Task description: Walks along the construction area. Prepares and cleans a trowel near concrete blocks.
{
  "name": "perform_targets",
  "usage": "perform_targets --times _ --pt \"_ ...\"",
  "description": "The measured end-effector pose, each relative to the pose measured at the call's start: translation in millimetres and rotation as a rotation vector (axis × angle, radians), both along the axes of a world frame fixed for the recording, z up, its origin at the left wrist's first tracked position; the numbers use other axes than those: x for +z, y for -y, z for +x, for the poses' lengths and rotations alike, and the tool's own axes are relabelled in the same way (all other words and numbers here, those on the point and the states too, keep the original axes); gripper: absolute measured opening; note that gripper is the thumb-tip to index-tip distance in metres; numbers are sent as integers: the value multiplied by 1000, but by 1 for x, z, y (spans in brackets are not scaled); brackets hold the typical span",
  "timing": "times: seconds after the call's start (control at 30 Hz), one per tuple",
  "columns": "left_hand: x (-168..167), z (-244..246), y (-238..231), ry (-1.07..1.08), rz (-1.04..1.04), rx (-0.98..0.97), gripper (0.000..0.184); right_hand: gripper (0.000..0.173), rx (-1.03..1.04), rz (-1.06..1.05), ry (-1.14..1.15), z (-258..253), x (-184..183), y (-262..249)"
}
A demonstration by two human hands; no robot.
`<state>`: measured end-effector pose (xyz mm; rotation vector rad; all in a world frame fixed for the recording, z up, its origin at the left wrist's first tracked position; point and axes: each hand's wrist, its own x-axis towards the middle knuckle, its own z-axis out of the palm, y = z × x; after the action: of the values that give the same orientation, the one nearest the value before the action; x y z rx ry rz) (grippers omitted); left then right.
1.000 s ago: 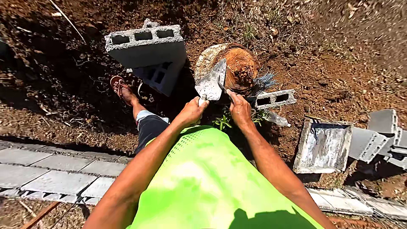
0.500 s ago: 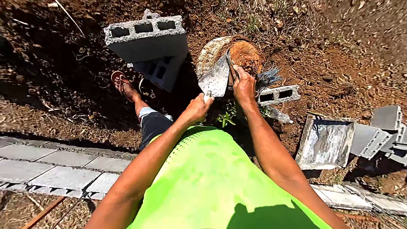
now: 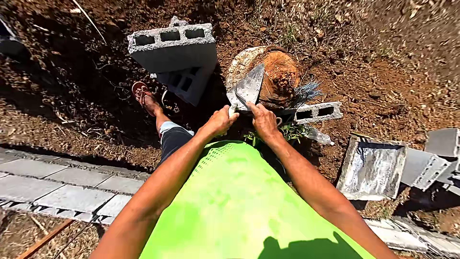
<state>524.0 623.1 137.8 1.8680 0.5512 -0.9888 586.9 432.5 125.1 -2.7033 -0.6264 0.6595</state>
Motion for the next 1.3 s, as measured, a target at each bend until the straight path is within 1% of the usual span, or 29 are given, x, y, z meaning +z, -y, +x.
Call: perform_targets --times 0.03,0.07,0.13,0.17,0.2,0.3,0.33,0.37,0.43,0.47,0.53,0.6,0.63,0.7,0.8,0.87,0.93,1.03,1.1,1.2,1.23,1.3 --pt "-1 1 0 3 5 -3 45 53 14 -9 -13 4 1 1" --pt "-2 2 0 9 11 -6 45 51 -15 -13 3 14 5 3" --pt "-4 -1 0 22 24 -10 44 47 -152 -29 62 35 16 9" --pt "-3 -1 0 25 31 -15 44 48 -192 -43 84 41 20 8" --pt "-2 0 -1 30 42 -26 45 49 -179 -53 91 40 22 5" --pt "-1 2 -4 41 80 -60 48 53 32 -56 -21 19 14 -7" --pt "-2 2 -4 48 93 -70 48 52 49 -66 -33 21 14 -7" --pt "-2 4 -5 54 106 -75 48 51 13 -66 -18 31 16 -5" --pt "-1 4 -6 54 127 -80 47 49 -124 -67 56 48 22 -2" --pt "-1 3 -5 52 130 -79 46 49 -143 -73 74 47 22 -2" --pt "-1 2 -7 53 112 -69 47 53 -37 -66 13 28 17 -11" --pt "-6 -3 -4 72 65 -35 48 52 66 -69 -107 8 11 -13" --pt "-8 -6 -1 91 44 -12 49 49 65 -68 -120 6 13 -10" --pt "-5 -8 4 124 13 61 50 44 -10 -25 -42 4 27 4" --pt "3 1 9 143 -49 226 49 47 -125 40 46 -3 47 26" --pt "1 16 12 148 -115 334 45 51 -173 9 44 -2 41 29" --pt "-1 28 19 150 -236 450 36 52 -204 -4 25 0 33 25" --pt "-2 32 32 121 -423 596 27 54 -232 -37 -9 1 36 13" --pt "0 30 36 83 -431 603 28 56 -243 -79 -40 -5 36 12" --pt "7 32 37 61 -314 513 33 57 -249 -65 -40 -14 26 17" --pt "8 32 38 61 -277 490 36 57 -256 -51 -40 -12 23 16" --pt "6 34 41 74 -219 455 40 55 -275 -13 -42 10 20 6"
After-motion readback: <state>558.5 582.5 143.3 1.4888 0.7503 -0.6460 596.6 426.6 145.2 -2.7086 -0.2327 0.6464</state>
